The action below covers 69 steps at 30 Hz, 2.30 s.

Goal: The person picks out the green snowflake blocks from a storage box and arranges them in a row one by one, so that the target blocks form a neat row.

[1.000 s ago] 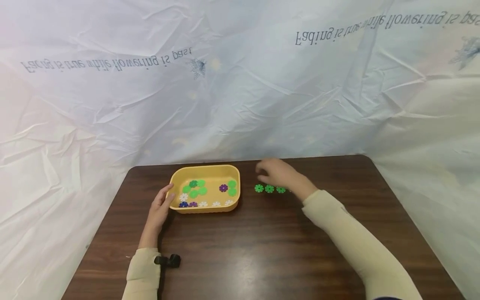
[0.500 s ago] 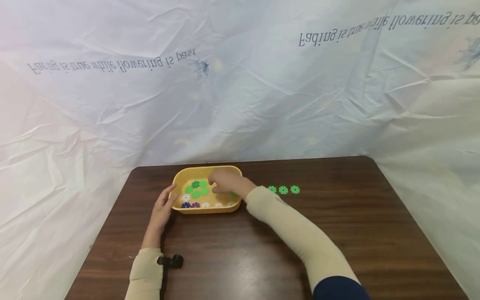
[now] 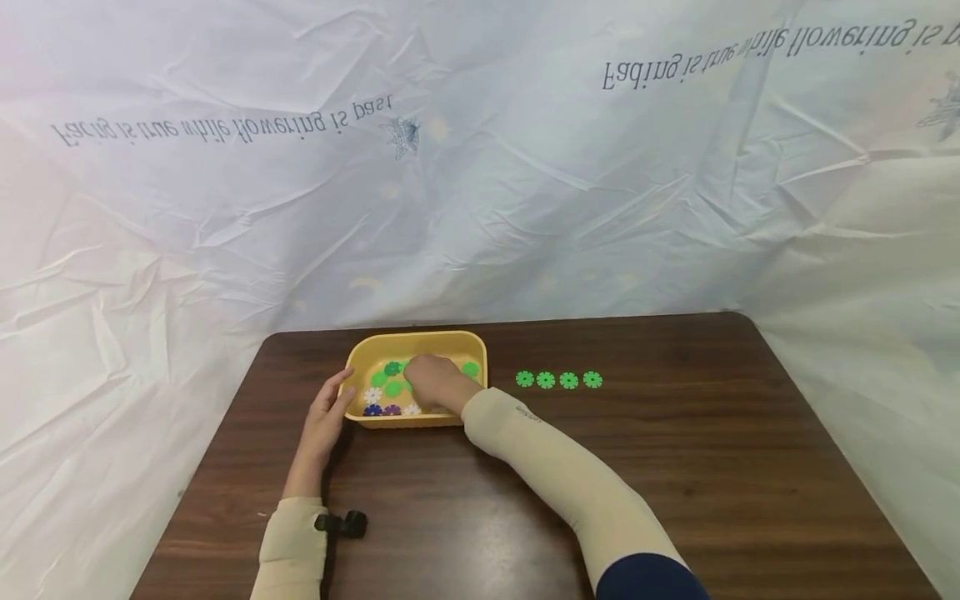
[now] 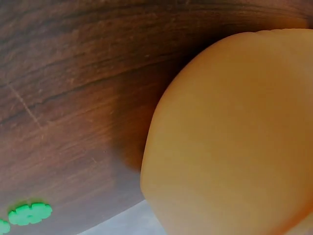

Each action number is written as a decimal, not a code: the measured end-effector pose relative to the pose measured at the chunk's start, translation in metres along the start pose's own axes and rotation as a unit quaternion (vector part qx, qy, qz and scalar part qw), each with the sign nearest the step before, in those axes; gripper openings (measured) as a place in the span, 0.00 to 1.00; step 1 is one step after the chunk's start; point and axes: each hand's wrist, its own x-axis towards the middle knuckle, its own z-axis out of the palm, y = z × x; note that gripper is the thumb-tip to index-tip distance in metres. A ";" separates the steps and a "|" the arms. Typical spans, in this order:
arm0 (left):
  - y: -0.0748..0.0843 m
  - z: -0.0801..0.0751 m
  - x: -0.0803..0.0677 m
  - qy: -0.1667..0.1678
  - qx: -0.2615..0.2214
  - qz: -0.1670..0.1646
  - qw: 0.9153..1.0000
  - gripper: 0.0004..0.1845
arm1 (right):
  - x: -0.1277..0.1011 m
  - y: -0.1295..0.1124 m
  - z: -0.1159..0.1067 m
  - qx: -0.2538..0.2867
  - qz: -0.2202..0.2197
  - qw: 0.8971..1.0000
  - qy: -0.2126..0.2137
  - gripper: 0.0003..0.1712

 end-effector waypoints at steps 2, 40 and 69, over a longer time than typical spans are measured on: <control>-0.009 0.000 0.003 0.005 0.006 0.001 1.000 0.26 | 0.001 0.000 0.001 -0.001 0.007 1.000 0.000 0.21; 0.022 0.001 -0.006 -0.004 -0.002 -0.012 1.000 0.25 | -0.054 0.019 -0.054 -0.032 -0.098 0.993 -0.056 0.15; -0.011 0.000 0.006 0.006 0.005 0.002 1.000 0.26 | -0.134 0.110 -0.073 0.021 -0.046 0.999 0.019 0.11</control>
